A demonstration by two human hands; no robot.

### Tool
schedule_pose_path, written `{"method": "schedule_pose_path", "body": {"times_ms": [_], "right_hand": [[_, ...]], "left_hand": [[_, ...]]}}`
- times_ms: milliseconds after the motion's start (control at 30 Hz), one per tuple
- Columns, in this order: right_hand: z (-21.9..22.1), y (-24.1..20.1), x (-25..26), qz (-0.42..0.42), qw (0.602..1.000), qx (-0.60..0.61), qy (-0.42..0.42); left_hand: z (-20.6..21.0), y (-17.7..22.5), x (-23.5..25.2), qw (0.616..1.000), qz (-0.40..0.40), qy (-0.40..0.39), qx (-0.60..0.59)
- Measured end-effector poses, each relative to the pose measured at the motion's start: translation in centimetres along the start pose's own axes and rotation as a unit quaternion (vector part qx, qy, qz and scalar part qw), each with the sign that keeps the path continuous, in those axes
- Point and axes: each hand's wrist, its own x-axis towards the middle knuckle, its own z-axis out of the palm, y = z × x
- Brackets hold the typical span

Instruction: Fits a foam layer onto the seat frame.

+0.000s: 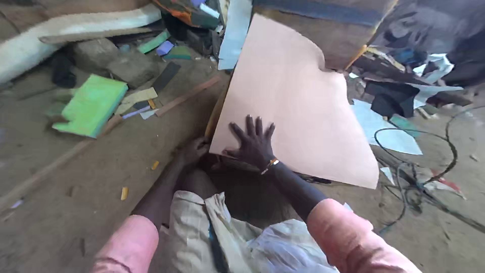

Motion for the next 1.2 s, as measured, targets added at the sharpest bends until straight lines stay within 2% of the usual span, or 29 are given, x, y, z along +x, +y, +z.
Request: {"method": "schedule_pose_path", "body": {"times_ms": [67,133,200,267,367,467,567,767,1033,1200], "right_hand": [[-0.5,0.3,0.3,-0.028,0.999,0.018,0.006],[-1.0,0.7,0.6,-0.065,0.997,0.043,0.007],[-0.8,1.0,0.8,-0.078,0.995,0.058,-0.009],[-0.3,1.3,1.0,-0.077,0.994,0.077,-0.029],[0.1,1.6,1.1,-0.078,0.992,0.095,-0.019],[0.2,1.8,0.8,-0.08,0.992,0.101,0.012],[0.2,1.7,0.4,-0.082,0.991,0.1,0.022],[0.7,1.9,0.9,-0.087,0.99,0.106,0.012],[1.7,1.8,1.4,-0.09,0.987,0.127,0.039],[1.0,1.8,1.3,-0.069,0.984,0.163,0.024]], "left_hand": [[0.5,0.0,0.8,0.989,-0.021,0.126,-0.081],[1.1,1.0,1.4,0.964,-0.069,0.244,-0.083],[1.5,2.4,1.8,0.943,-0.102,0.308,-0.069],[1.3,4.5,2.4,0.938,-0.083,0.333,-0.051],[0.9,9.0,5.0,0.951,-0.057,0.304,-0.025],[0.7,13.7,9.4,0.967,-0.114,0.226,-0.002],[-0.1,16.7,13.5,0.965,-0.173,0.198,0.004],[-2.0,15.6,21.5,0.962,-0.153,0.225,-0.013],[-4.6,19.0,29.6,0.967,-0.067,0.247,-0.009],[-7.8,20.5,35.7,0.969,-0.01,0.244,-0.029]]}}
